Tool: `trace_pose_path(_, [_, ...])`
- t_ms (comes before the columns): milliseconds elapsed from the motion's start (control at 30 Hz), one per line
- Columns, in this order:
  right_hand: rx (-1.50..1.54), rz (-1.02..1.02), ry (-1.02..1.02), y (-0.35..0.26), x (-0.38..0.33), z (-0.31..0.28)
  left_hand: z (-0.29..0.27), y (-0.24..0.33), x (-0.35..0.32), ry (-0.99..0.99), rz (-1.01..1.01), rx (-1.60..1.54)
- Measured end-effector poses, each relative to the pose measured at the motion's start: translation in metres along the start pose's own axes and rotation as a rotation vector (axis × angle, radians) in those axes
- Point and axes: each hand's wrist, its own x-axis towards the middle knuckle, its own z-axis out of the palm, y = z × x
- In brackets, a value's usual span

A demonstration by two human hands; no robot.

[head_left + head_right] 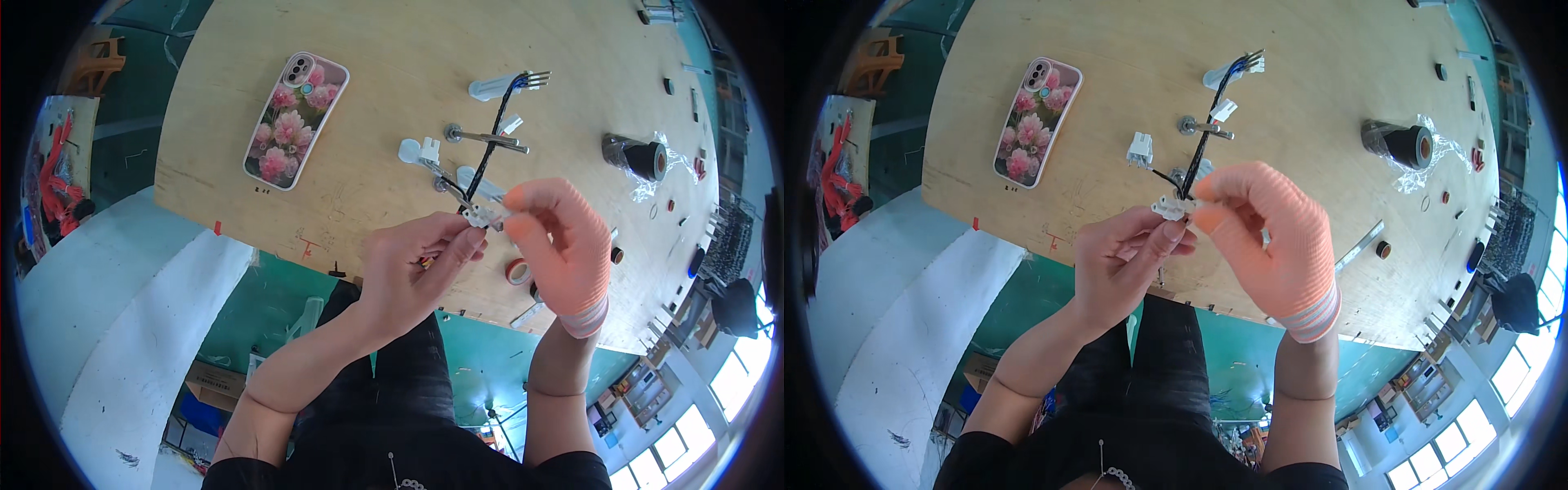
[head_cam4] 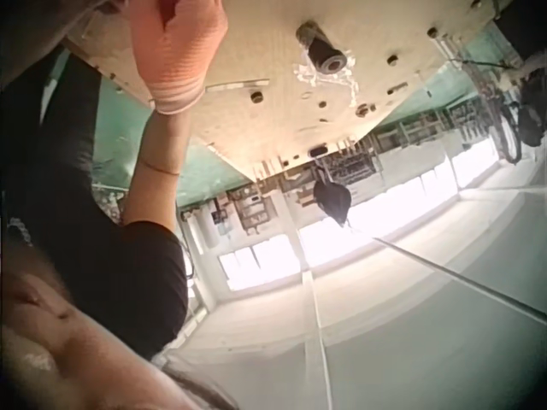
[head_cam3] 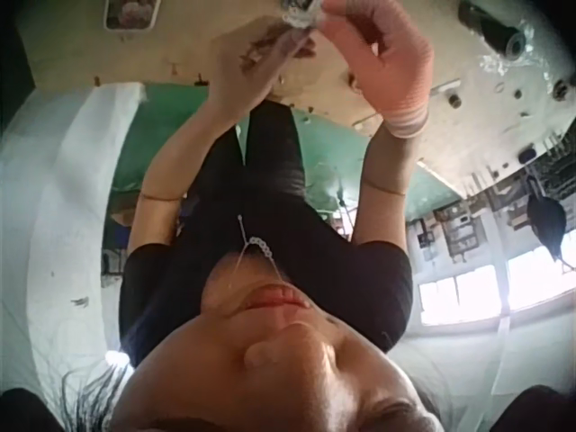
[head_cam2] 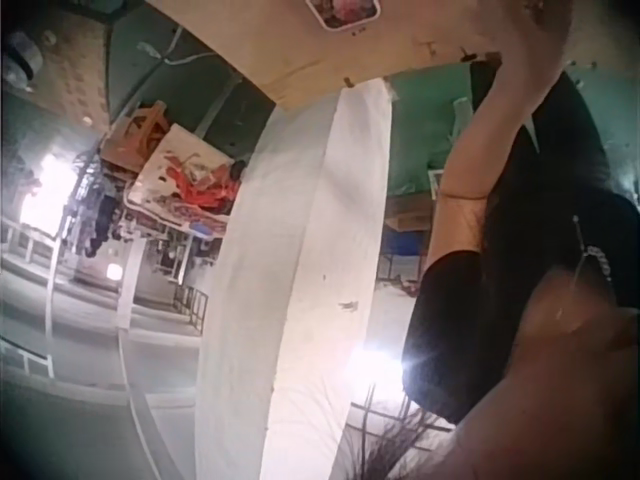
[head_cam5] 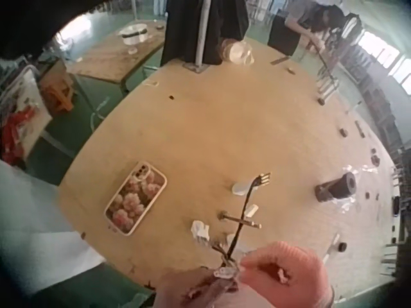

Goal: Assembling and wrapping a multi-connector wire harness with electrical tape at a workbench.

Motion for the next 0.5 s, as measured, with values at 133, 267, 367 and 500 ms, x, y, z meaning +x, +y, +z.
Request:
trace_pose_path(133, [0.237,0.012,-0.015,-0.002,-0.005,-0.003,-0.005,0.012,0.003,-0.146,-0.085,0.022])
trace_pose_path(267, [0.49,0.378,-0.135,-0.025,-0.004,-0.026,-0.01,0.004,0.015,-0.435,-0.251,-0.23])
trace_pose_path(367, [-0.124,-0.117,-0.199,0.005,-0.002,-0.016,-0.021,0.002,0.022,-0.511,-0.348,-0.333])
trace_pose_path(500, [-0.147,-0.221,-0.119,0.01,-0.004,-0.011,-0.024,0.002,0.03,-0.601,-0.408,-0.382])
